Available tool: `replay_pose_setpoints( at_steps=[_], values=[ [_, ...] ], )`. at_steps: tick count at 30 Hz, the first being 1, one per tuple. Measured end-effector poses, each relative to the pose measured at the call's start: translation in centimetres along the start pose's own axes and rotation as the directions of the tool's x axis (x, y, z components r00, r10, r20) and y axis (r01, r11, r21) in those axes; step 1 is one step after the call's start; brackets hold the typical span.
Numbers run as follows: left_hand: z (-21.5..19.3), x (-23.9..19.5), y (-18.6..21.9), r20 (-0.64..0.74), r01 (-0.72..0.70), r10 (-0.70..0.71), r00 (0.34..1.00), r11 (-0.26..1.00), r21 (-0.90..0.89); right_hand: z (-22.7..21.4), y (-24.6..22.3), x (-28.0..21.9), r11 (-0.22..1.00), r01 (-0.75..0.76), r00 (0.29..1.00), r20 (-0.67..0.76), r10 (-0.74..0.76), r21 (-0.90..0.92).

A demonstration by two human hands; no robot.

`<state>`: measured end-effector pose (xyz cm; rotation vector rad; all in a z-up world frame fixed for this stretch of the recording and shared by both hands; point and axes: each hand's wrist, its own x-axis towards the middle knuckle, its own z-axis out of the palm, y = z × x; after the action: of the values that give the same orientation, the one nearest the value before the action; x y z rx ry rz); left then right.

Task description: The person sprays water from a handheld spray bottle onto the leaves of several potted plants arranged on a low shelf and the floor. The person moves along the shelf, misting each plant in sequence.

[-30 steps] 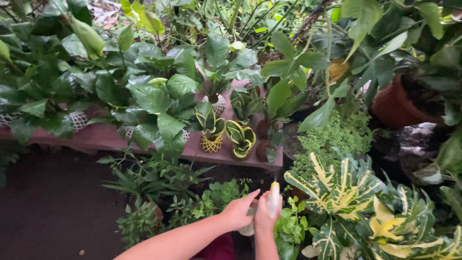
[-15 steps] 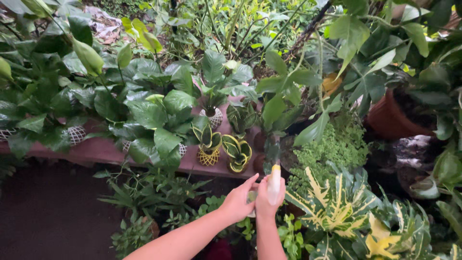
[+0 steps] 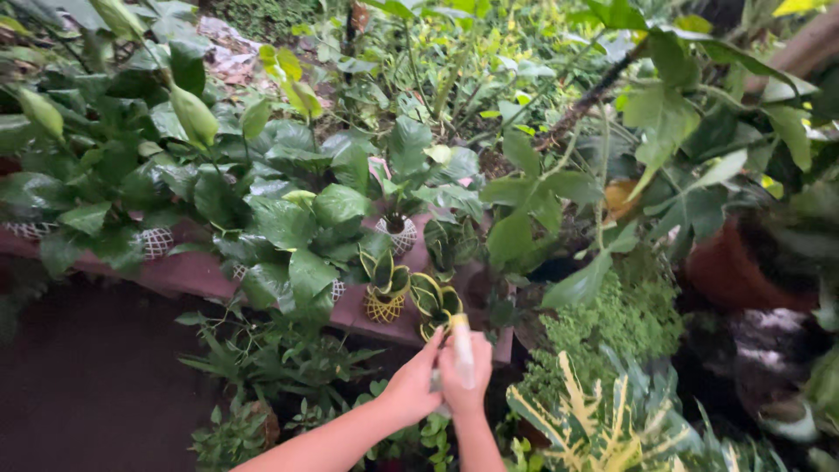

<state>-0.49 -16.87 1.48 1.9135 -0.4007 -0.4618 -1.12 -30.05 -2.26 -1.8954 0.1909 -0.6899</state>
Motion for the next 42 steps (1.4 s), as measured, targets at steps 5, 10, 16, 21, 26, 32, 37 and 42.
replay_pose_setpoints(
  at_steps=[5, 10, 16, 21, 26, 32, 37, 42],
  values=[
    [-2.0, -0.1, -0.9, -0.118, 0.142, -0.151, 0.981, 0.986, -0.082, 3.1, -1.0, 1.7, 0.985, 0.163, 0.972, 0.181, -0.151, -0.051],
    [-2.8, 2.7, -1.0, -0.255, 0.066, -0.101, 0.962, 0.987, -0.144, 5.8, -0.1, 5.5, 0.996, -0.036, 0.988, 0.154, 0.023, 0.083],
    [-3.6, 3.2, -2.7, -0.334, 0.010, -0.060, 0.941, 0.989, -0.151, 8.2, -0.4, 5.9, 0.993, -0.072, 0.983, 0.178, 0.054, 0.096],
    [-4.6, 1.5, -3.6, -0.415, 0.046, -0.118, 0.902, 0.982, -0.181, 9.7, -1.3, 5.0, 0.993, 0.003, 0.939, 0.340, -0.043, 0.116],
    [-5.9, -1.1, -3.6, -0.482, 0.187, -0.229, 0.846, 0.973, -0.135, 11.1, -3.0, 3.6, 0.989, 0.140, 0.853, 0.500, -0.149, 0.055],
    [-6.3, -4.2, -4.4, -0.551, 0.203, -0.330, 0.766, 0.938, -0.279, 12.1, -5.5, 1.7, 0.937, 0.179, 0.748, 0.577, -0.328, 0.301],
    [-5.4, -5.8, -6.8, -0.525, 0.263, -0.387, 0.758, 0.918, -0.298, 12.6, -4.8, -0.6, 0.957, 0.198, 0.736, 0.612, -0.289, 0.214],
    [-3.2, -9.0, -9.6, -0.474, 0.280, -0.385, 0.792, 0.919, -0.280, 11.3, -2.9, -5.0, 0.974, 0.172, 0.742, 0.632, -0.225, 0.145]
  ],
)
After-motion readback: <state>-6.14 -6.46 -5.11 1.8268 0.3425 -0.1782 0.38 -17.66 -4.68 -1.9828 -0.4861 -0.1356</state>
